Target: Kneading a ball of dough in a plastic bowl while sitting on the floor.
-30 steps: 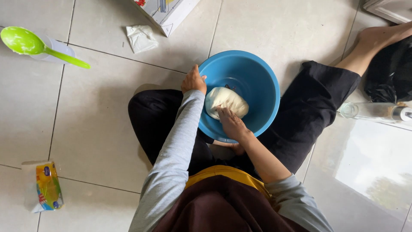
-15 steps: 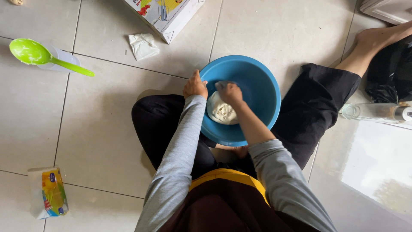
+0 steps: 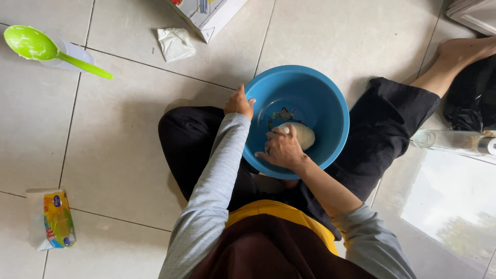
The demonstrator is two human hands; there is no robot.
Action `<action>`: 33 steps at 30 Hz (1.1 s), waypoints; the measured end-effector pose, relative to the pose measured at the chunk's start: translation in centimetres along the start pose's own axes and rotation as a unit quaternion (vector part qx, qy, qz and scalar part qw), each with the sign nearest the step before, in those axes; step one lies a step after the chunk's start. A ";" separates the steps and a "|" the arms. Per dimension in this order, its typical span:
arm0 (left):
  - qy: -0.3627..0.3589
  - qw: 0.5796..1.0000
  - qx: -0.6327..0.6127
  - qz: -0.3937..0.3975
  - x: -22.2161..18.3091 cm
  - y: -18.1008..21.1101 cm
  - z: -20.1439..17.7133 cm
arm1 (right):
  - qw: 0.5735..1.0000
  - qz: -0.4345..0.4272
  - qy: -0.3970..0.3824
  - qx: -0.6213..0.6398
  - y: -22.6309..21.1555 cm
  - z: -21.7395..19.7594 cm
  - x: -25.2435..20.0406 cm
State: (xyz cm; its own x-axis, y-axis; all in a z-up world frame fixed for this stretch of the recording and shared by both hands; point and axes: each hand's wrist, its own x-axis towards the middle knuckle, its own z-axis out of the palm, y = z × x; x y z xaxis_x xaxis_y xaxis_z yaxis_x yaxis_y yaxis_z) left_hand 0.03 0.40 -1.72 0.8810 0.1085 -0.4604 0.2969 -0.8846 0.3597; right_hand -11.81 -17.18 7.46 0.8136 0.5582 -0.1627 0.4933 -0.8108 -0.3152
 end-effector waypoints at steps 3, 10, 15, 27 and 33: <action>-0.002 1.000 0.000 0.001 0.0 0.2 0.3 | 0.998 -0.022 0.052 -0.007 0.9 -1.3 -2.8; 0.011 1.000 0.008 0.005 -0.9 0.4 -0.3 | 0.989 0.126 0.064 0.037 2.9 -3.7 -4.6; 0.022 1.000 -0.003 0.000 -2.9 1.5 -1.8 | 0.941 0.263 0.062 0.206 4.8 -5.7 -4.6; 0.021 0.995 -0.074 -0.059 -6.6 -1.1 -1.1 | 0.871 0.384 0.078 0.295 13.9 6.7 0.8; 0.040 0.993 -0.093 -0.060 -7.1 -0.9 -1.2 | 0.842 0.453 0.039 0.291 14.0 6.1 4.4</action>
